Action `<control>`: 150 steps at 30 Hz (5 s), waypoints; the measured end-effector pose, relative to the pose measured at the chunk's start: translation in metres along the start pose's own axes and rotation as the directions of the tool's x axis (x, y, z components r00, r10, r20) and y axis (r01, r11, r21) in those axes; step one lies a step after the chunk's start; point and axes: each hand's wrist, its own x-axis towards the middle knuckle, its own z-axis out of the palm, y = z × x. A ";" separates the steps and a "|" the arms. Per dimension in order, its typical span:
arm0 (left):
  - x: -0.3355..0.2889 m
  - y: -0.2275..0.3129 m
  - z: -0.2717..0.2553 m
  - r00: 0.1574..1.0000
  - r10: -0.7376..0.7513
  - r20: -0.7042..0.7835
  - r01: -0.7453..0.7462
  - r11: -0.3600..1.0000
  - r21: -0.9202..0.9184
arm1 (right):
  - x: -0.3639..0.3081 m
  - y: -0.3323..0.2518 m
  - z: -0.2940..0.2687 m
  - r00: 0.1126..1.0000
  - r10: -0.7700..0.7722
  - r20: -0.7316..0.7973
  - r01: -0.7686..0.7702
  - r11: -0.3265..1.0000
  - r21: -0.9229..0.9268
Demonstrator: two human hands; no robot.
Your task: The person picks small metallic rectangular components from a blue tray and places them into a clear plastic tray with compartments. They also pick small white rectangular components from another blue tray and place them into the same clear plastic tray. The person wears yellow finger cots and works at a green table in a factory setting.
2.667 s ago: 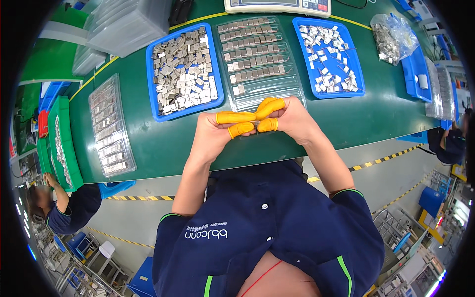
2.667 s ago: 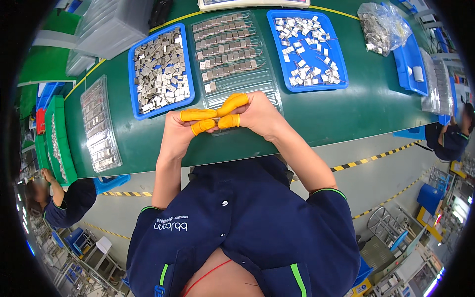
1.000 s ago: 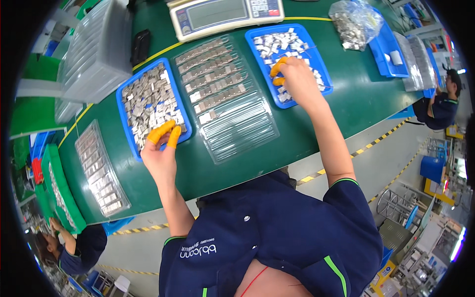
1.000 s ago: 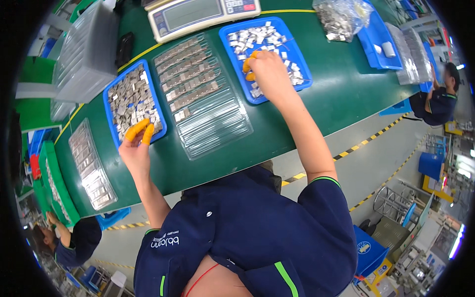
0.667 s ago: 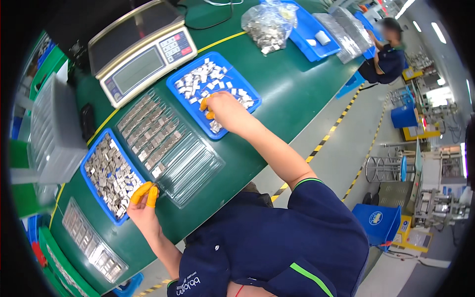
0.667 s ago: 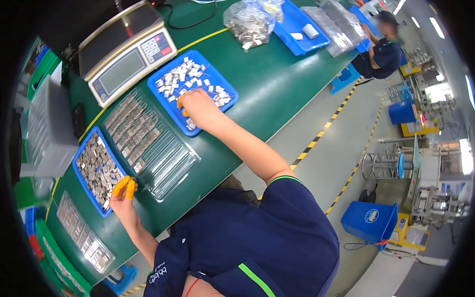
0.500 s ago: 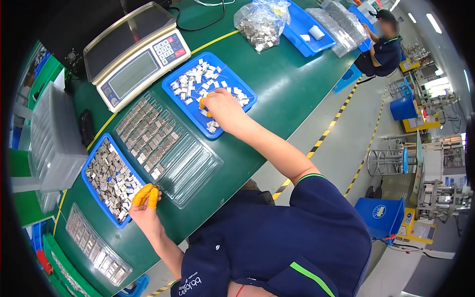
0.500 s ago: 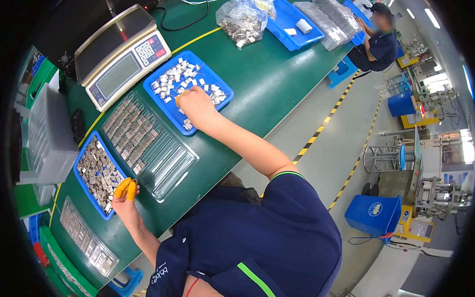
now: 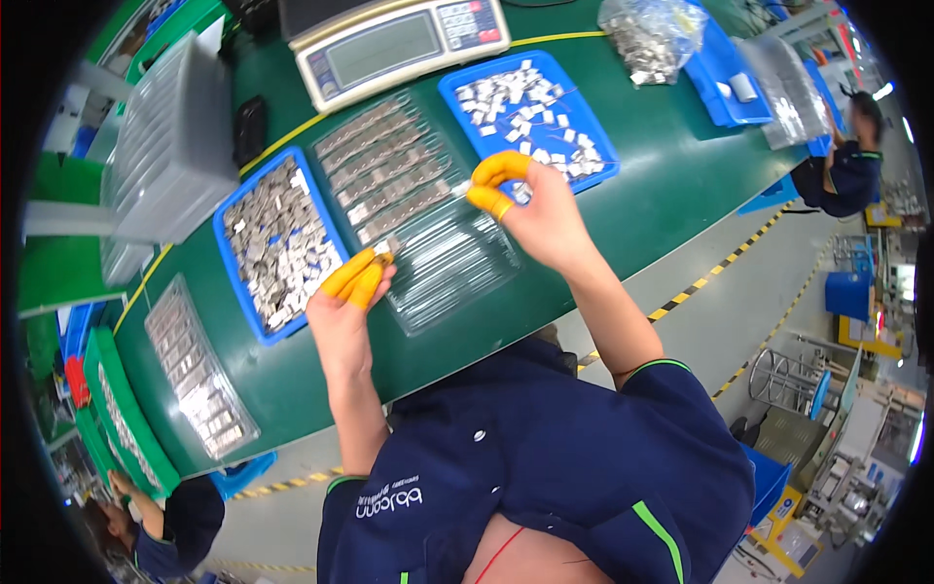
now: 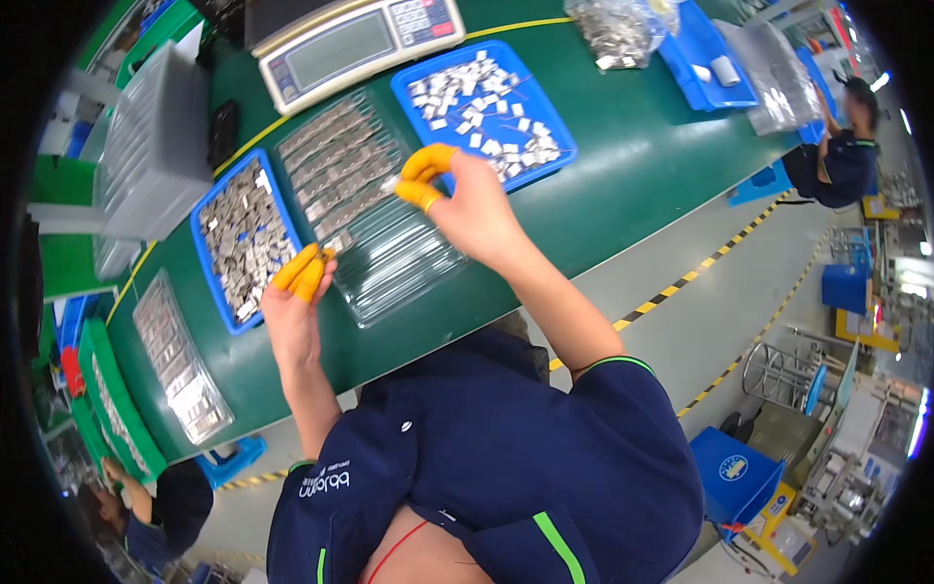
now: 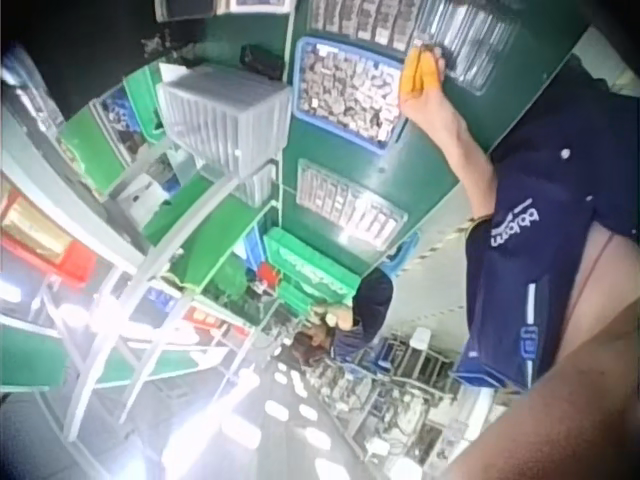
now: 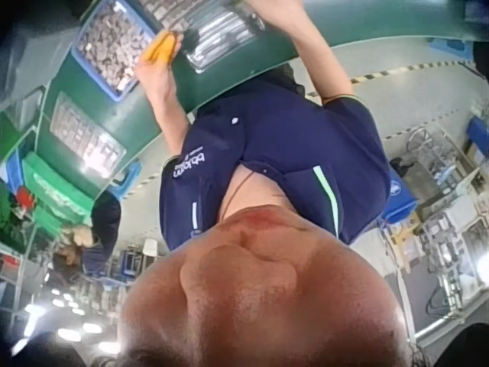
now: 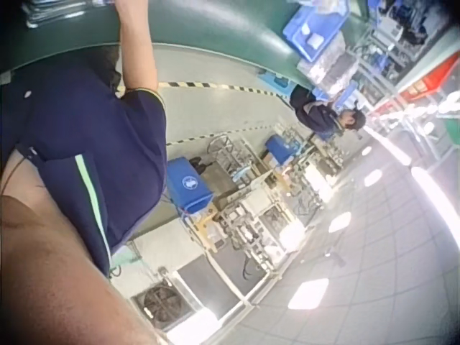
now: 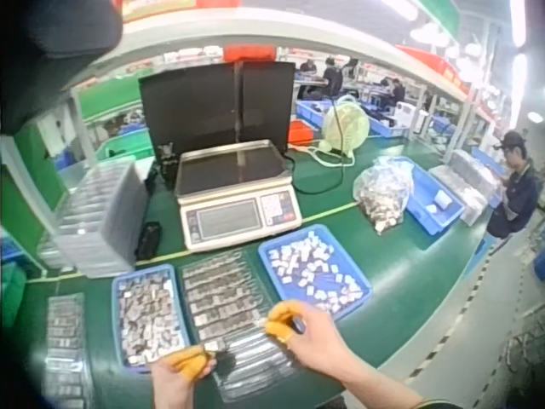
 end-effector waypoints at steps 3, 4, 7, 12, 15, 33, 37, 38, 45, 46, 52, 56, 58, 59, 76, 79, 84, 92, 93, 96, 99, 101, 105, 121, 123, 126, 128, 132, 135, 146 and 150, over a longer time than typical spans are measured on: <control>-0.004 -0.001 0.010 0.997 0.054 0.061 -0.054 0.999 -0.001 | -0.021 -0.007 0.025 0.977 0.050 0.206 -0.083 0.984 0.156; -0.008 0.001 0.013 0.996 0.056 0.073 -0.055 0.998 -0.012 | -0.025 -0.009 0.029 0.969 0.043 0.242 -0.092 0.976 0.197; -0.014 -0.001 0.014 0.993 0.082 0.081 -0.081 0.997 -0.016 | -0.029 -0.011 0.036 0.963 0.027 0.268 -0.092 0.969 0.231; -0.017 0.000 0.010 0.998 0.011 0.068 -0.012 1.000 0.006 | -0.030 -0.019 0.031 0.956 0.055 0.290 -0.109 0.979 0.174; -0.021 0.001 0.006 0.992 0.051 0.112 -0.056 0.997 0.043 | -0.033 -0.017 0.033 0.942 0.004 0.336 -0.060 0.986 0.157; -0.023 0.000 -0.003 0.967 -0.059 0.248 0.053 0.998 0.032 | -0.042 -0.012 0.036 0.835 0.193 0.515 -0.408 0.845 0.344; -0.021 -0.006 -0.001 0.980 -0.046 0.194 0.061 0.995 -0.073 | -0.043 -0.007 0.045 0.943 0.036 0.332 -0.146 0.938 0.314; -0.018 -0.007 0.002 0.985 -0.036 0.169 0.052 0.994 -0.092 | -0.041 -0.008 0.048 0.964 -0.016 0.267 -0.064 0.955 0.290; -0.012 -0.008 -0.018 0.976 0.204 -0.076 -0.191 0.970 0.152 | -0.006 0.020 0.056 0.838 -0.536 0.106 0.517 0.715 -0.470; -0.012 -0.009 -0.027 0.969 0.225 -0.105 -0.201 0.958 0.203 | -0.004 0.026 0.058 0.824 -0.544 0.162 0.536 0.652 -0.536; -0.005 0.000 -0.051 0.909 0.362 -0.208 -0.242 0.862 0.444 | -0.003 0.031 0.067 0.755 -0.608 0.244 0.627 0.562 -0.539; 0.024 0.008 -0.055 0.888 0.447 -0.106 -0.199 0.583 0.788 | -0.002 0.034 0.064 0.776 -0.599 0.195 0.599 0.604 -0.526; 0.034 0.017 -0.047 0.872 0.487 -0.044 -0.169 0.384 0.908 | 0.002 0.028 0.051 0.804 -0.582 0.119 0.551 0.656 -0.516; 0.039 0.020 -0.044 0.865 0.501 -0.009 -0.149 0.276 0.950 | 0.006 0.030 0.042 0.803 -0.589 0.097 0.534 0.636 -0.558; 0.016 -0.001 0.000 0.976 0.166 -0.139 -0.158 0.985 0.067 | 0.055 0.073 -0.024 0.977 -0.092 -0.190 -0.098 0.600 -0.794; 0.011 -0.002 -0.001 0.994 0.080 -0.080 -0.077 0.996 0.044 | 0.055 0.064 -0.023 0.973 -0.097 -0.209 -0.086 0.688 -0.720; 0.009 0.004 -0.001 0.995 0.052 -0.083 -0.053 0.999 -0.001 | 0.058 0.076 -0.035 0.966 0.025 -0.258 -0.108 0.943 -0.315; 0.006 -0.003 0.003 0.998 0.059 -0.008 -0.059 0.998 0.037 | 0.015 0.035 0.003 0.997 -0.072 -0.029 0.076 0.989 0.125; 0.006 -0.004 0.004 0.998 0.058 0.000 -0.058 0.997 0.047 | 0.007 0.027 0.013 1.000 -0.022 0.021 0.017 0.976 0.218; 0.004 -0.005 0.005 0.998 0.062 0.014 -0.062 0.996 0.066 | -0.006 0.022 0.027 0.964 -0.242 0.111 0.240 0.970 0.035; 0.003 -0.005 0.007 0.998 0.066 0.021 -0.068 0.995 0.072 | -0.015 0.017 0.040 0.941 -0.338 0.023 0.339 0.938 -0.075; 0.001 -0.005 0.009 0.998 0.057 0.026 -0.059 0.993 0.105 | -0.018 0.018 0.044 0.935 -0.353 0.028 0.353 0.926 -0.132; -0.002 -0.007 0.013 0.998 0.065 0.027 -0.067 0.993 0.093 | -0.019 0.015 0.043 0.954 -0.293 0.056 0.293 0.956 0.011; -0.009 -0.010 0.012 0.996 0.017 0.093 -0.024 0.996 0.081 | -0.027 0.006 0.034 0.974 -0.112 0.197 0.107 0.993 0.040; -0.010 -0.010 0.012 0.993 0.018 0.113 -0.029 0.995 0.097 | -0.028 0.001 0.029 0.968 -0.105 0.227 0.106 0.994 0.004; -0.012 -0.012 0.012 0.989 0.020 0.146 -0.040 0.990 0.138 | -0.027 0.001 0.023 0.952 -0.074 0.298 0.077 0.997 0.002; -0.014 -0.011 0.013 0.987 0.018 0.162 -0.045 0.986 0.163 | -0.027 0.002 0.021 0.930 -0.113 0.350 0.094 0.993 0.069; -0.015 -0.002 0.016 0.972 -0.073 0.224 0.052 0.994 0.099 | -0.021 0.007 0.022 0.828 0.155 0.539 -0.364 0.880 0.305; -0.015 0.001 0.015 0.952 -0.138 0.272 0.129 0.990 0.052 | -0.026 0.022 0.028 0.808 0.069 0.585 -0.386 0.811 0.439; -0.009 -0.015 0.019 0.984 -0.013 0.179 0.009 1.000 0.027 | -0.030 0.010 0.036 0.935 0.083 0.345 -0.193 0.935 0.297; -0.008 -0.004 0.016 0.992 -0.034 0.124 0.031 0.999 0.026 | -0.019 0.013 0.045 0.966 -0.205 0.156 0.204 0.979 0.019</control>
